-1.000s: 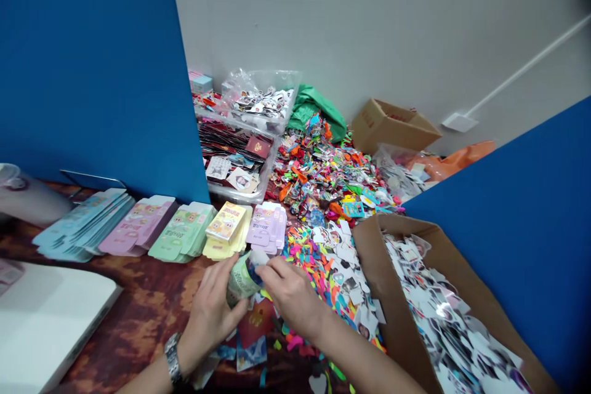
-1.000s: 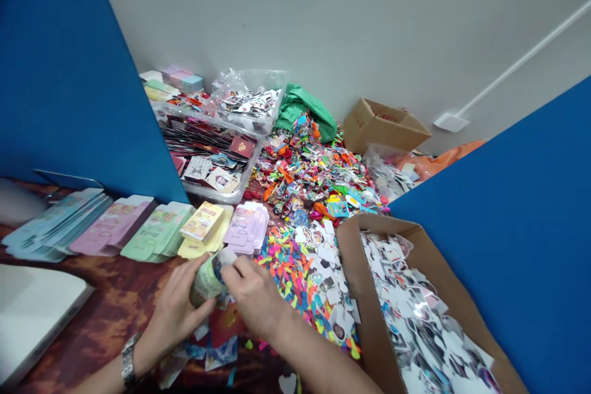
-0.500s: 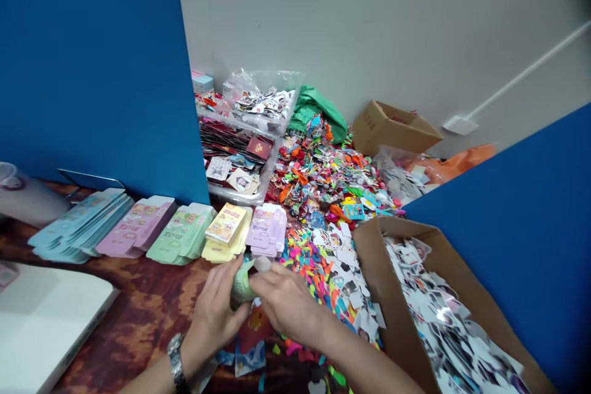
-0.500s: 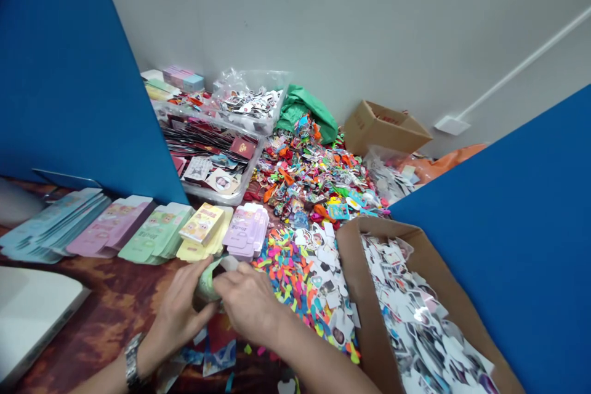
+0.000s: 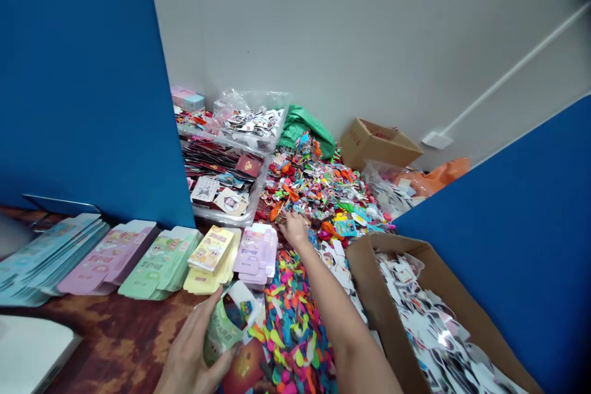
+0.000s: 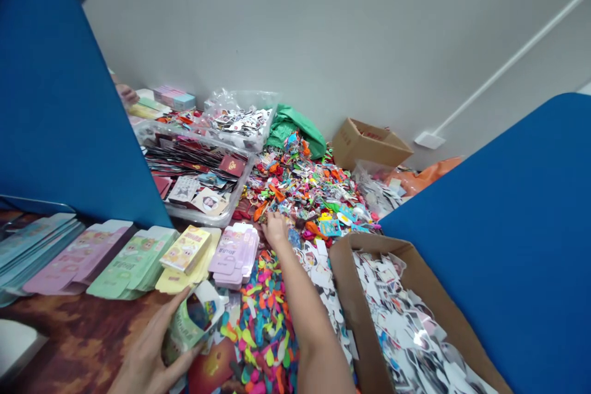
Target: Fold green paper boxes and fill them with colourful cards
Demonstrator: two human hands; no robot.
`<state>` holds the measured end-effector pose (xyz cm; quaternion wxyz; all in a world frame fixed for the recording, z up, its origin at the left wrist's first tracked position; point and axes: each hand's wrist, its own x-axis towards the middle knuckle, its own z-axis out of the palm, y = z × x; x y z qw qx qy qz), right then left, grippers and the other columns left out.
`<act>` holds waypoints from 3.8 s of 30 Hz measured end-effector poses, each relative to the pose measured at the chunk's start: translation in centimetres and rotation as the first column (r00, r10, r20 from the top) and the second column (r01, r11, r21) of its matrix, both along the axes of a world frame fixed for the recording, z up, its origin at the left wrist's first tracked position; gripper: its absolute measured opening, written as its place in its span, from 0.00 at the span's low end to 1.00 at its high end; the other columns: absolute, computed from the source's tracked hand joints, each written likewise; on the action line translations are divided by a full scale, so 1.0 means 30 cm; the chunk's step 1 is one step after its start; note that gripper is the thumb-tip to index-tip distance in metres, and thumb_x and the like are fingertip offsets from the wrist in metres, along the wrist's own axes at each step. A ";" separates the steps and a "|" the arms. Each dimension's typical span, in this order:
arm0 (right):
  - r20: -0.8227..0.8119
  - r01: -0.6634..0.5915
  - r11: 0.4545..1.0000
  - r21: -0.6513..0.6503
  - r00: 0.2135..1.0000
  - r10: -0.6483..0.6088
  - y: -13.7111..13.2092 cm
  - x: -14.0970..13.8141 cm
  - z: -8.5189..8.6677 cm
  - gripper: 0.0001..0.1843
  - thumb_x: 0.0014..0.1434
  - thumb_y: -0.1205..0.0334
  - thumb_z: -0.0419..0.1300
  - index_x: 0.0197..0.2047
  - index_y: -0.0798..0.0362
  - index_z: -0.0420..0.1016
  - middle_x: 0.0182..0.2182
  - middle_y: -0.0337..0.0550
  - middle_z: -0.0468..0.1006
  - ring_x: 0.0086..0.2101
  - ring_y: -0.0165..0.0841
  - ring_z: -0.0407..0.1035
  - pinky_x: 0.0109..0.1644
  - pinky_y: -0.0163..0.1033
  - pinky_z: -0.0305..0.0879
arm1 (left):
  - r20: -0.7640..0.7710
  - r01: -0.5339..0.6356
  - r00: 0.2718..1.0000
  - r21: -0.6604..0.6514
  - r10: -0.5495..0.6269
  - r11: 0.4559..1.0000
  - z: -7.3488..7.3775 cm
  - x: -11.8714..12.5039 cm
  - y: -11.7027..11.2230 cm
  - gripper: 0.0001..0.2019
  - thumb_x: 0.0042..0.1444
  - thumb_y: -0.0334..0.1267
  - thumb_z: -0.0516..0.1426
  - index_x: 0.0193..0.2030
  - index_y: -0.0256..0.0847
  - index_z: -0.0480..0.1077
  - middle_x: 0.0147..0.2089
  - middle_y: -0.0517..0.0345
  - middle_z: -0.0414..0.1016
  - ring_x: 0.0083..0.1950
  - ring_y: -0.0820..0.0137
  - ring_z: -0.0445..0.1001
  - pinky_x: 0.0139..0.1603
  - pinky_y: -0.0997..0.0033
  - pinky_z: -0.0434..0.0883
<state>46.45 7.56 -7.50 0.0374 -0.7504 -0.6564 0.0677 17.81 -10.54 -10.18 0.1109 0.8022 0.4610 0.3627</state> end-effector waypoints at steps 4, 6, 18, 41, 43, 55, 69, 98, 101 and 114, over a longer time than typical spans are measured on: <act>0.044 -0.023 0.996 -0.088 0.999 0.027 0.045 -0.006 -0.051 0.23 0.62 0.49 0.59 0.56 0.52 0.71 0.52 0.52 0.74 0.51 0.43 0.68 0.49 0.40 0.63 | -0.034 -0.007 0.999 0.001 0.007 1.000 -0.007 -0.012 0.005 0.34 0.56 0.41 0.57 0.68 0.38 0.53 0.59 0.43 0.72 0.56 0.56 0.75 0.50 0.62 0.77; 0.056 -0.043 0.991 -0.127 0.997 0.050 0.058 0.008 -0.056 0.19 0.65 0.48 0.54 0.55 0.46 0.72 0.50 0.47 0.75 0.49 0.40 0.70 0.48 0.39 0.63 | -0.064 -0.006 0.998 -0.029 0.005 1.000 -0.018 -0.022 0.007 0.35 0.55 0.40 0.58 0.69 0.38 0.52 0.60 0.44 0.71 0.57 0.57 0.74 0.52 0.63 0.76; 0.095 -0.050 0.984 -0.172 0.993 0.067 0.148 0.025 -0.045 0.15 0.66 0.56 0.58 0.52 0.56 0.71 0.49 0.47 0.74 0.46 0.37 0.72 0.50 0.49 0.70 | -0.013 0.015 1.000 -0.092 -0.017 0.996 -0.005 0.010 0.008 0.36 0.55 0.39 0.58 0.69 0.40 0.51 0.63 0.46 0.68 0.61 0.58 0.71 0.57 0.64 0.73; -0.179 -0.494 0.747 0.445 0.768 0.615 -0.537 -0.370 0.245 0.07 0.64 0.64 0.57 0.42 0.51 0.78 0.32 0.44 0.73 0.36 0.36 0.65 0.38 0.38 0.63 | 0.078 0.001 0.997 -0.072 0.004 0.997 0.064 -0.005 -0.010 0.36 0.56 0.34 0.57 0.70 0.42 0.48 0.61 0.45 0.66 0.60 0.56 0.68 0.58 0.57 0.69; -0.243 -0.508 0.716 0.479 0.706 0.665 -0.537 -0.355 0.252 0.08 0.64 0.65 0.57 0.43 0.50 0.78 0.35 0.45 0.73 0.38 0.35 0.66 0.40 0.38 0.65 | 0.095 0.031 0.995 -0.110 -0.021 0.993 0.078 -0.014 -0.017 0.38 0.56 0.34 0.57 0.71 0.43 0.45 0.61 0.46 0.66 0.60 0.57 0.68 0.58 0.58 0.69; -0.412 -0.546 0.721 0.426 0.593 0.692 -0.589 -0.327 0.262 0.16 0.66 0.66 0.54 0.56 0.49 0.71 0.49 0.49 0.72 0.49 0.36 0.68 0.52 0.41 0.69 | 0.174 0.132 0.979 -0.124 -0.109 0.984 0.119 -0.026 -0.026 0.33 0.54 0.30 0.56 0.66 0.45 0.49 0.58 0.46 0.65 0.58 0.59 0.68 0.56 0.58 0.70; -0.128 -0.610 0.684 0.401 0.702 0.701 -0.590 -0.328 0.270 0.11 0.67 0.67 0.51 0.47 0.52 0.74 0.42 0.48 0.74 0.39 0.33 0.71 0.41 0.36 0.69 | 0.109 0.090 0.990 -0.026 -0.087 0.996 0.129 -0.033 -0.039 0.33 0.57 0.32 0.57 0.67 0.46 0.50 0.56 0.46 0.65 0.55 0.58 0.70 0.52 0.58 0.72; -0.697 -0.208 0.904 0.373 0.581 0.420 -0.649 -0.414 0.234 0.11 0.62 0.68 0.56 0.46 0.49 0.77 0.40 0.43 0.78 0.40 0.33 0.74 0.40 0.35 0.72 | 0.040 0.036 0.999 -0.105 -0.032 0.994 0.135 -0.031 -0.059 0.40 0.60 0.35 0.54 0.73 0.41 0.35 0.61 0.41 0.65 0.60 0.56 0.68 0.57 0.56 0.69; -0.644 -0.216 0.878 0.428 0.608 0.464 -0.655 -0.428 0.240 0.13 0.61 0.71 0.56 0.45 0.49 0.78 0.40 0.44 0.79 0.41 0.34 0.74 0.45 0.38 0.72 | -0.007 -0.003 1.000 -0.091 0.002 0.996 0.136 -0.027 -0.062 0.42 0.60 0.36 0.53 0.74 0.39 0.30 0.59 0.39 0.65 0.57 0.55 0.69 0.53 0.57 0.72; -0.466 -0.360 0.755 0.548 0.618 0.633 -0.739 -0.504 0.080 0.32 0.66 0.70 0.51 0.71 0.47 0.51 0.58 0.48 0.72 0.57 0.38 0.67 0.59 0.46 0.69 | -0.289 -0.115 0.954 -0.111 0.078 0.987 0.141 -0.114 -0.118 0.44 0.58 0.40 0.53 0.74 0.37 0.28 0.52 0.43 0.66 0.47 0.57 0.70 0.44 0.61 0.73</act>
